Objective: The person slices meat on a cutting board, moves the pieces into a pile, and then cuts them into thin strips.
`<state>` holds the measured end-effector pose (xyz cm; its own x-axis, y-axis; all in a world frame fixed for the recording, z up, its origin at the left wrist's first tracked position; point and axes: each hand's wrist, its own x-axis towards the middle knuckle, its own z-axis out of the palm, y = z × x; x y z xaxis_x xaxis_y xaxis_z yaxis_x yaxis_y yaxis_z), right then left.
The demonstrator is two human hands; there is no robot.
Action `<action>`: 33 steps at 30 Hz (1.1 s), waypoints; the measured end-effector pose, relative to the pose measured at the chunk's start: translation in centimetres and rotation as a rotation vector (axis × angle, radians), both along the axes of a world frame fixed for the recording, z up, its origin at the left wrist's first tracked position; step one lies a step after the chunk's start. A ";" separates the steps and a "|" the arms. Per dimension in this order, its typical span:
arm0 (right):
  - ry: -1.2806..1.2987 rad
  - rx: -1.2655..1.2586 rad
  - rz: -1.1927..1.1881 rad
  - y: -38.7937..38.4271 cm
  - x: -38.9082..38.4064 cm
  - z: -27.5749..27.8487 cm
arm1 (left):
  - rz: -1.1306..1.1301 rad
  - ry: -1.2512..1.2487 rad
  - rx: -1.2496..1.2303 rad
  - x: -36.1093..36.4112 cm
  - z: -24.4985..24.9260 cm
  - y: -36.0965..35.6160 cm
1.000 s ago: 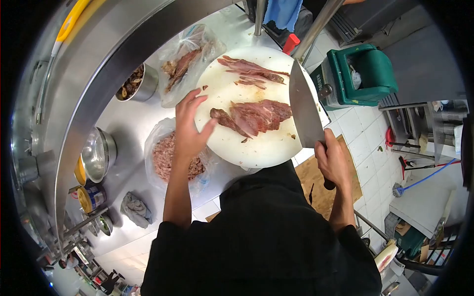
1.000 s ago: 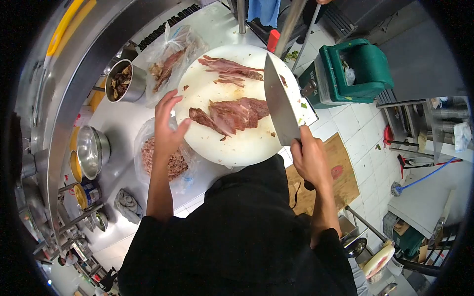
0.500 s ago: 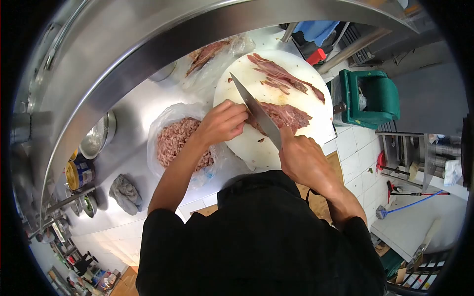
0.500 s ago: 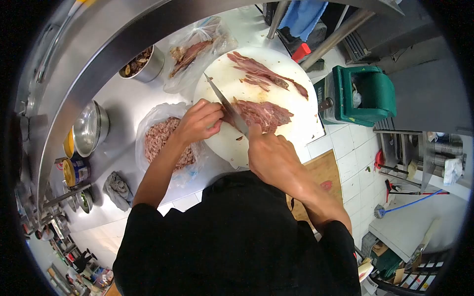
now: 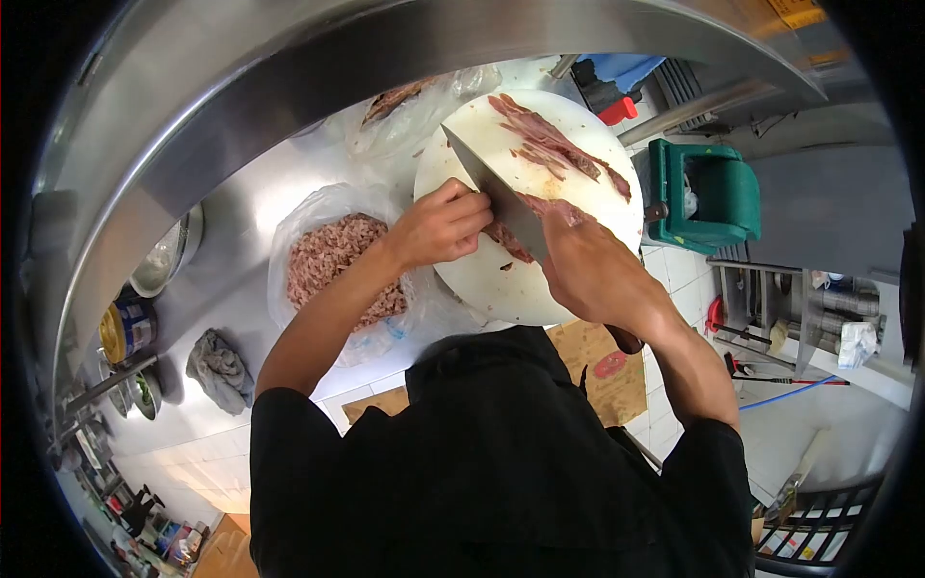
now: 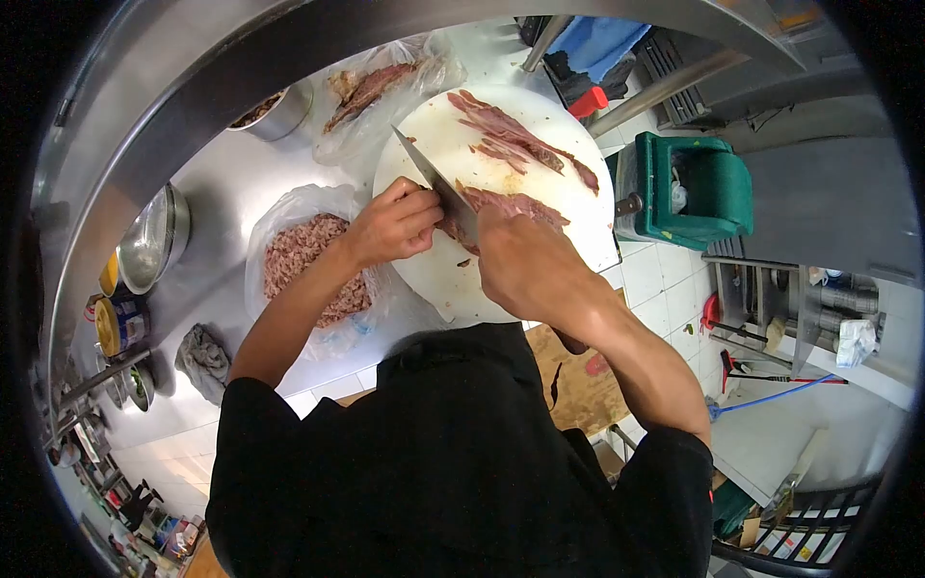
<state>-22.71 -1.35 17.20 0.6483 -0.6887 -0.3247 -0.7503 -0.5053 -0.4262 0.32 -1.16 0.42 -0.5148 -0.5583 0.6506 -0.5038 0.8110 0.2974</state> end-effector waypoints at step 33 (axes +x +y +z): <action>0.285 0.215 -0.057 0.0 0.2 0.6 | -0.043 -0.126 -0.109 0.2 -0.7 -0.5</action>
